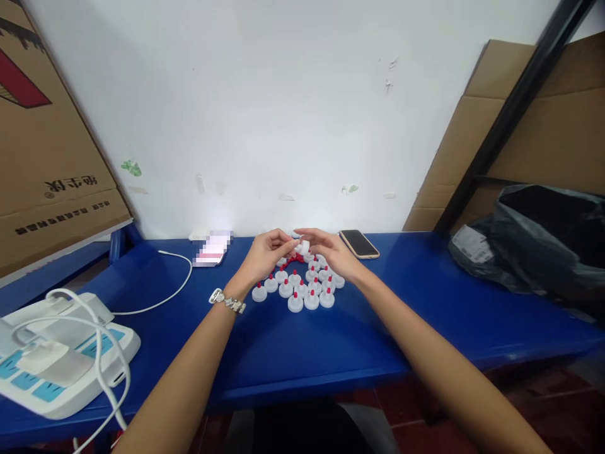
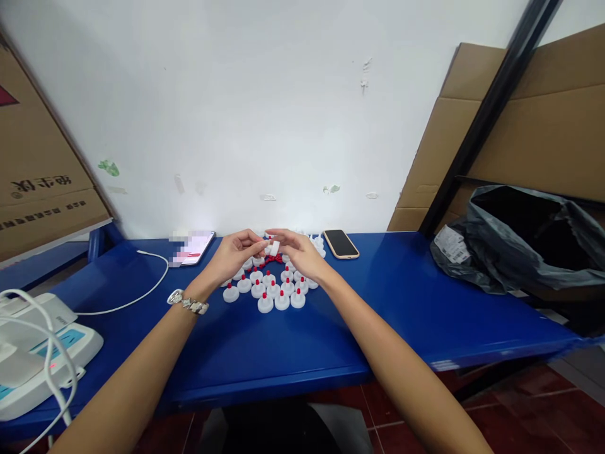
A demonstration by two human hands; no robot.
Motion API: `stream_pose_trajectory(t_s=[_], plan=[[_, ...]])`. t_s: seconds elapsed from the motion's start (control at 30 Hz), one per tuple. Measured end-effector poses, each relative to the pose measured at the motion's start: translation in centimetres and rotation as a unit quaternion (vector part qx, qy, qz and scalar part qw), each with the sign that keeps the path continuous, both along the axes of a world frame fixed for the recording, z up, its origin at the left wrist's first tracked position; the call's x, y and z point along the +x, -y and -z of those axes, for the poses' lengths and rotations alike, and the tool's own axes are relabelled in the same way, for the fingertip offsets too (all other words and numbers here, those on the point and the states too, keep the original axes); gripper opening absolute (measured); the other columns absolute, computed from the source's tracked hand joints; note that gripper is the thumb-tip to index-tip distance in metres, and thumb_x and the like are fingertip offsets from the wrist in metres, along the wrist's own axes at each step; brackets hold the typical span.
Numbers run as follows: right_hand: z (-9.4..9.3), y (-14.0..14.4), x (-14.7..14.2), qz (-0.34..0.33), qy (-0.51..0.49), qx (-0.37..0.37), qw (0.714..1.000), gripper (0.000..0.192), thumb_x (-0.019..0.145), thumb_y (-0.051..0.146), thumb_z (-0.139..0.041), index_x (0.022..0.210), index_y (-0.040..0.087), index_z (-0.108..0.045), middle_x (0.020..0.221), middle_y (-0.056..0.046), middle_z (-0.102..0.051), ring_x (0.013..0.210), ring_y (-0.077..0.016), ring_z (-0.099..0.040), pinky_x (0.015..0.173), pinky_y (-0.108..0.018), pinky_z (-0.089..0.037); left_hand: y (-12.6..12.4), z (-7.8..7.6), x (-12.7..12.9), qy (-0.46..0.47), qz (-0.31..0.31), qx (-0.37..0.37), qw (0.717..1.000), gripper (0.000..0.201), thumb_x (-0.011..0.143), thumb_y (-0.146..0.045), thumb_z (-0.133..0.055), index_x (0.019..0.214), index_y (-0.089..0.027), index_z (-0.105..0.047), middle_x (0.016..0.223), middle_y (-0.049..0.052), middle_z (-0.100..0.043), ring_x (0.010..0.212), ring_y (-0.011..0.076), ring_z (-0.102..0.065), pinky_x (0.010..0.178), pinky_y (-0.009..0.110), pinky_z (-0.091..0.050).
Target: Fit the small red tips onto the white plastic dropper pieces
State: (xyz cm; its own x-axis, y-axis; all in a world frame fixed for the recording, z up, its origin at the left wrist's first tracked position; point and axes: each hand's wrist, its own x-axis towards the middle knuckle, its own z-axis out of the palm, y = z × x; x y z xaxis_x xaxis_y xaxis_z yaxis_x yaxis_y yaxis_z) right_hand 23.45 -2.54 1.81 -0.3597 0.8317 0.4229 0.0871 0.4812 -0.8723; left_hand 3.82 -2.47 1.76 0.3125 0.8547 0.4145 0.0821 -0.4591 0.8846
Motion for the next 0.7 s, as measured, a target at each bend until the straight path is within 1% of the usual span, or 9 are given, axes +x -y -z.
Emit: stream_pose_trajectory(t_s=[0.07, 0.13, 0.17, 0.27, 0.37, 0.47, 0.57, 0.63, 0.7], plan=[[0.1, -0.6, 0.7, 0.072, 0.013, 0.032, 0.997, 0.036, 0.077, 0.02, -0.05, 0.108, 0.022, -0.069, 0.102, -0.004, -0.067, 0.09, -0.0186, -0.058, 0.086, -0.035, -0.045, 0.0, 0.1, -0.2, -0.069, -0.029, 0.045, 0.996, 0.023, 0.084, -0.041, -0.068, 0.082, -0.018, -0.066, 0.073, 0.004, -0.068, 0.065, 0.0155, -0.059, 0.063, 0.028, -0.044], [0.4, -1.2, 1.0, 0.13, 0.032, 0.041, 0.99, 0.031, 0.077, 0.021, -0.05, 0.1, 0.02, -0.07, 0.095, -0.004, -0.066, 0.088, -0.0187, -0.058, 0.083, -0.034, -0.045, -0.2, 0.5, -0.1, -0.14, -0.051, 0.098, 0.984, 0.02, 0.086, -0.038, -0.065, 0.083, -0.019, -0.069, 0.074, 0.004, -0.068, 0.065, 0.0158, -0.057, 0.064, 0.029, -0.043], [0.7, -1.4, 1.0, 0.144, 0.046, 0.041, 0.988, 0.027, 0.078, 0.022, -0.051, 0.098, 0.019, -0.069, 0.091, -0.004, -0.066, 0.085, -0.0184, -0.058, 0.081, -0.033, -0.045, -0.3, 0.7, 0.1, -0.176, -0.057, 0.124, 0.975, 0.018, 0.088, -0.035, -0.063, 0.084, -0.02, -0.07, 0.076, 0.004, -0.069, 0.067, 0.0166, -0.057, 0.066, 0.029, -0.043], [1.5, -1.7, 0.5, 0.149, 0.087, 0.052, 0.984, 0.022, 0.081, 0.025, -0.054, 0.095, 0.018, -0.068, 0.086, -0.003, -0.067, 0.081, -0.0172, -0.059, 0.076, -0.031, -0.044, -0.9, 1.6, 0.9, -0.27, -0.065, 0.182, 0.943, 0.015, 0.089, -0.028, -0.059, 0.086, -0.021, -0.071, 0.084, 0.006, -0.068, 0.08, 0.0204, -0.059, 0.075, 0.032, -0.044], [1.9, -1.7, -0.2, 0.144, 0.109, 0.063, 0.982, 0.019, 0.085, 0.027, -0.053, 0.093, 0.018, -0.068, 0.088, -0.003, -0.068, 0.081, -0.0164, -0.059, 0.074, -0.03, -0.043, -1.5, 2.3, 1.7, -0.339, -0.056, 0.197, 0.918, 0.015, 0.088, -0.021, -0.058, 0.084, -0.02, -0.072, 0.087, 0.008, -0.066, 0.088, 0.0231, -0.059, 0.081, 0.034, -0.043], [2.0, -1.7, -0.3, 0.141, 0.117, 0.061, 0.981, 0.019, 0.087, 0.031, -0.054, 0.089, 0.017, -0.067, 0.085, -0.003, -0.069, 0.079, -0.016, -0.059, 0.072, -0.029, -0.042, -1.8, 2.5, 2.1, -0.355, -0.029, 0.185, 0.916, 0.017, 0.086, -0.017, -0.057, 0.082, -0.018, -0.074, 0.086, 0.009, -0.066, 0.084, 0.0223, -0.059, 0.079, 0.034, -0.042], [2.0, -1.7, -0.1, 0.144, 0.111, 0.058, 0.982, 0.022, 0.088, 0.034, -0.054, 0.085, 0.017, -0.067, 0.081, -0.002, -0.068, 0.077, -0.0157, -0.058, 0.071, -0.028, -0.042, -1.4, 2.3, 1.9, -0.333, -0.019, 0.182, 0.925, 0.021, 0.09, -0.027, -0.056, 0.083, -0.02, -0.075, 0.08, 0.008, -0.065, 0.077, 0.0213, -0.057, 0.072, 0.032, -0.039], [1.9, -1.8, 0.0, 0.151, 0.11, 0.058, 0.981, 0.023, 0.088, 0.036, -0.053, 0.082, 0.017, -0.066, 0.077, -0.002, -0.066, 0.073, -0.0155, -0.057, 0.069, -0.028, -0.041, -1.0, 1.9, 1.2, -0.303, -0.036, 0.183, 0.934, 0.026, 0.092, -0.035, -0.053, 0.089, -0.021, -0.075, 0.076, 0.006, -0.065, 0.072, 0.0204, -0.055, 0.067, 0.03, -0.037], [1.5, -1.9, -0.3, 0.163, 0.127, 0.061, 0.977, 0.024, 0.088, 0.037, -0.053, 0.082, 0.017, -0.066, 0.074, -0.001, -0.065, 0.068, -0.0151, -0.055, 0.065, -0.028, -0.041, -0.9, 1.5, 0.0, -0.273, -0.076, 0.172, 0.943, 0.03, 0.094, -0.04, -0.049, 0.095, -0.022, -0.073, 0.071, 0.004, -0.064, 0.064, 0.0184, -0.053, 0.062, 0.029, -0.033]])
